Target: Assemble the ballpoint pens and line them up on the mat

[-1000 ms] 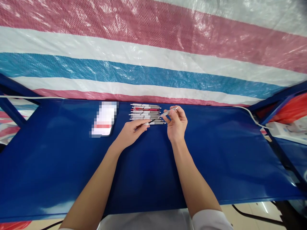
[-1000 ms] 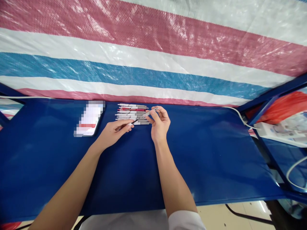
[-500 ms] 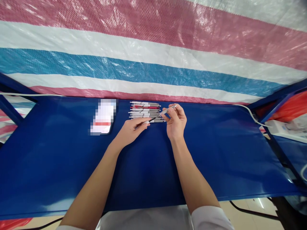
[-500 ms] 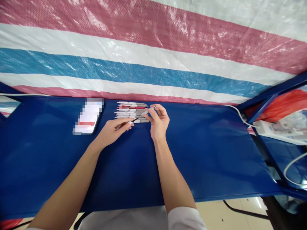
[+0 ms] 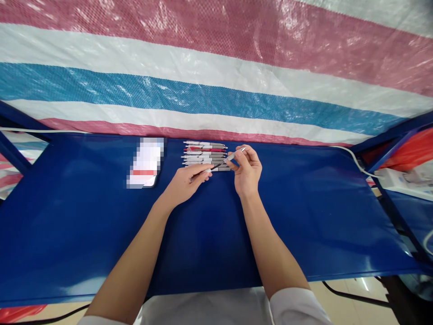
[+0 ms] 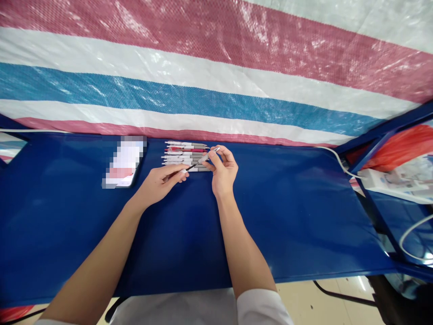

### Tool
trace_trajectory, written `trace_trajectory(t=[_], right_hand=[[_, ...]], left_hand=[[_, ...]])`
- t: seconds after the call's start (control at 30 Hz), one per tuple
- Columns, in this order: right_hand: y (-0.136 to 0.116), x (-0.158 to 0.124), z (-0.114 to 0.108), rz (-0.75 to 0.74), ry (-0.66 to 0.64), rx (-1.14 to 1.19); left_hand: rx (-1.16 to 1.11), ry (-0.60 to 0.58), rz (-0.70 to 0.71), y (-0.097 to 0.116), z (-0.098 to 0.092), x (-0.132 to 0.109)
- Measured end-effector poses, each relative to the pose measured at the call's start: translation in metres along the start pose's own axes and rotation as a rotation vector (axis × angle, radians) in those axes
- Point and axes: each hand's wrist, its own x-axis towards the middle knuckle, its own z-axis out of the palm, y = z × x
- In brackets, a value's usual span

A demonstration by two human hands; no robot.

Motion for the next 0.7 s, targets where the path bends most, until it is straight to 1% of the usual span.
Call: trace_trajectory(t=[0.33,0.47,0.6,0.7], right_hand=[[0.002,-0.001,0.002,0.043,0.007,-0.011],[0.006,-0.004,0.002,0.044,-0.04,0.008],[0.01,-0.009,0.003,0.039,-0.119,-0.025],[0.011,-0.011,0.003,0.046,-0.145,-0.049]], left_hand=[[0.064,0.018,0.057,0.003,0.001,-0.001],[0.076,0.038,0.071,0.002,0.002,-0.001],[0.054,0.074,0.055,0.0,0.006,0.0],[0.075,0.1,0.066,-0.001,0.008,0.0]])
